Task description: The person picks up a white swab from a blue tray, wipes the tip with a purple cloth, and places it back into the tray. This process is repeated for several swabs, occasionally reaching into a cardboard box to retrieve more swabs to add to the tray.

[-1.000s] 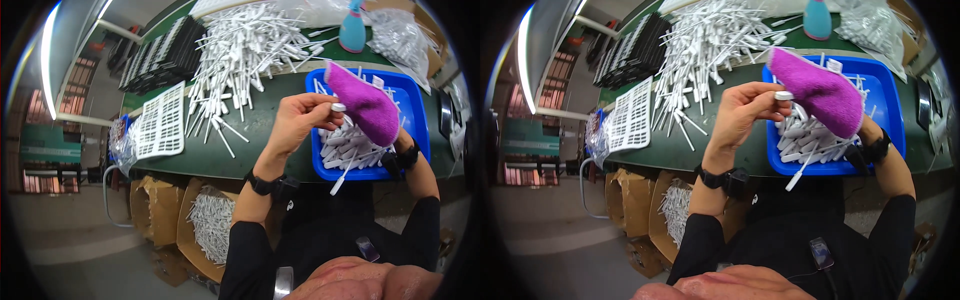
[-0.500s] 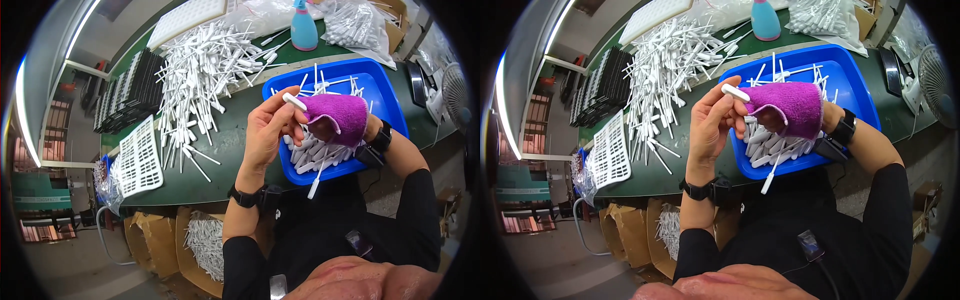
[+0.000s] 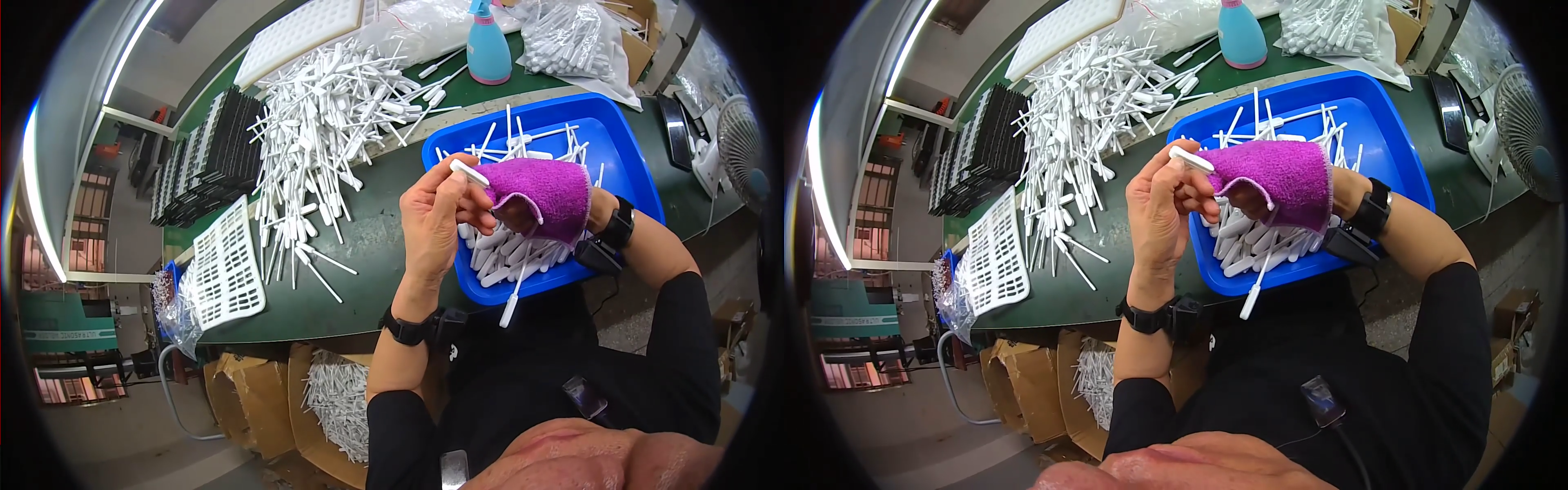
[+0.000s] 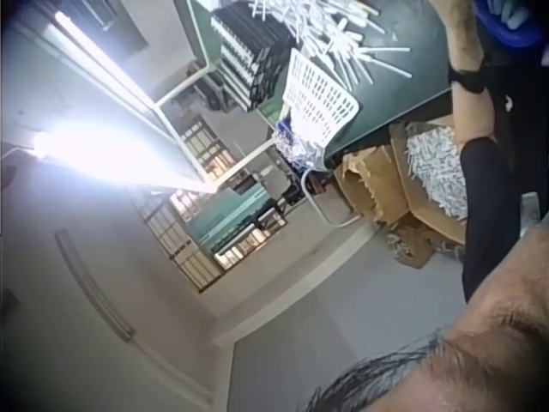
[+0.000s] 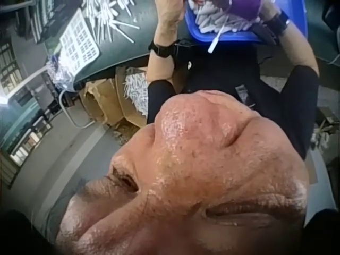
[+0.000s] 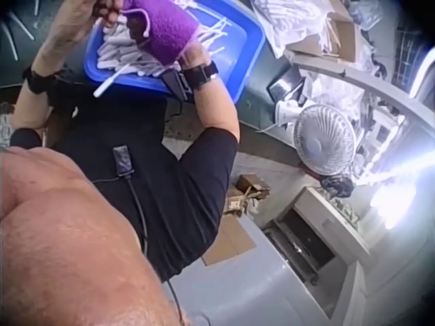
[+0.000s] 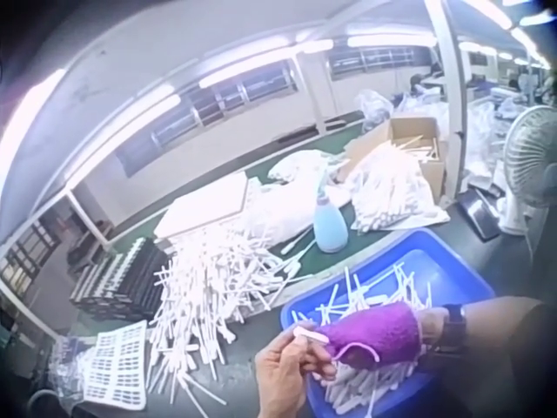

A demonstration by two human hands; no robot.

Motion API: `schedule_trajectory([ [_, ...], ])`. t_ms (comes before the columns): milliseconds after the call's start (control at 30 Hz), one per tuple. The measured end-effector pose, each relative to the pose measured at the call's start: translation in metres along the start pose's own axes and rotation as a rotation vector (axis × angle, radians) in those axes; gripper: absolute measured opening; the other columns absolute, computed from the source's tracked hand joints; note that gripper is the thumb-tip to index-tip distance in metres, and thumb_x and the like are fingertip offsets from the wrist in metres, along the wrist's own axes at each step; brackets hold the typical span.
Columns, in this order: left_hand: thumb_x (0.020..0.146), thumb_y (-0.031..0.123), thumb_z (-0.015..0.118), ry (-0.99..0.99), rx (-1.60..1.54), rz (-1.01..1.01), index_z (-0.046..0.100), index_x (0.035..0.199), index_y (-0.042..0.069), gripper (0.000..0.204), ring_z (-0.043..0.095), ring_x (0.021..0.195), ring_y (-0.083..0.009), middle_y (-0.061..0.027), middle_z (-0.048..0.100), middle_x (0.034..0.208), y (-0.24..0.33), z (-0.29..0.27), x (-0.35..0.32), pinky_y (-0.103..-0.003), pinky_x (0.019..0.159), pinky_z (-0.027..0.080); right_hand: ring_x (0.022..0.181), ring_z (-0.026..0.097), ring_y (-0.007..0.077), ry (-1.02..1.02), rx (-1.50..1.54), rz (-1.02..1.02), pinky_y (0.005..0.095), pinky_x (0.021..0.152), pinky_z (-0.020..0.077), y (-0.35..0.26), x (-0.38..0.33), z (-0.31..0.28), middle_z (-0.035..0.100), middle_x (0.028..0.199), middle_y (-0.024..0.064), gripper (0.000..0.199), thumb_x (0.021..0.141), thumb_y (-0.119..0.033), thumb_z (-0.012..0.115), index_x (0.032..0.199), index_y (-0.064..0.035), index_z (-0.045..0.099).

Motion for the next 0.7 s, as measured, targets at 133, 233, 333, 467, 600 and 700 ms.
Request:
schedule_trajectory([
  [133,0.096,0.018,0.045,0.028,0.057,-0.004,0.059,0.104,-0.006,0.029,0.059,0.048,-0.0148,-0.01,0.061,0.066,-0.001,-0.005,0.001,-0.025,0.043,0.049,0.08,0.064,0.0106,-0.002,-0.224,-0.066,0.0174,0.062,0.0534,-0.014,-0.003,0.009,0.064,0.1,0.0068,0.038,0.092,-0.019,0.059,0.126,-0.0031,0.052],
  [233,0.096,0.019,0.044,0.034,0.059,-0.027,0.061,0.1,-0.005,0.03,0.059,0.048,-0.0148,-0.0102,0.062,0.067,-0.001,-0.011,0.001,-0.024,0.043,0.049,0.085,0.062,0.0094,-0.051,-0.528,-0.02,0.0194,0.07,0.052,-0.02,0.008,0.018,0.063,0.105,0.0064,0.042,0.091,-0.017,0.061,0.129,-0.0036,0.051],
  [333,0.093,0.014,0.051,-0.019,0.043,0.024,0.063,0.1,-0.004,0.022,0.06,0.052,-0.013,-0.0104,0.064,0.071,0.004,-0.013,-0.002,-0.023,0.048,0.05,0.086,0.061,0.0085,-0.049,-0.436,0.048,0.02,0.071,0.0508,-0.018,0.003,0.016,0.064,0.106,0.0063,0.042,0.09,-0.016,0.062,0.129,-0.0038,0.051],
  [467,0.092,0.01,0.055,0.12,0.53,0.192,0.065,0.106,-0.003,0.021,0.057,0.053,-0.0094,-0.007,0.063,0.066,0.027,-0.025,-0.001,-0.02,0.05,0.049,0.082,0.061,0.008,-0.032,0.107,0.151,0.0193,0.066,0.0493,-0.007,-0.004,0.006,0.065,0.099,0.0067,0.04,0.09,-0.016,0.062,0.126,-0.0032,0.054],
  [600,0.088,0.004,0.06,-0.043,0.822,0.377,0.065,0.109,-0.002,0.022,0.059,0.058,-0.008,-0.0058,0.065,0.071,0.033,-0.021,0.002,-0.02,0.057,0.052,0.078,0.061,0.0081,-0.038,0.101,0.17,0.0191,0.063,0.0485,-0.005,-0.005,0.007,0.066,0.092,0.0065,0.037,0.09,-0.017,0.062,0.123,-0.0032,0.056],
  [700,0.088,0.003,0.06,-0.038,1.053,0.317,0.066,0.107,-0.003,0.021,0.062,0.064,-0.009,-0.0061,0.067,0.076,0.041,-0.014,0.0,-0.02,0.061,0.053,0.076,0.062,0.0081,0.079,-0.139,0.136,0.019,0.063,0.0488,-0.017,0.0,0.014,0.067,0.089,0.0054,0.035,0.089,-0.016,0.063,0.122,-0.0042,0.057],
])
Point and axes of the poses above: each hand's wrist, its own x-axis towards the middle knuckle, its own z-axis out of the palm, y = z × x, the point moved 6 cm from there along x, towards the middle knuckle
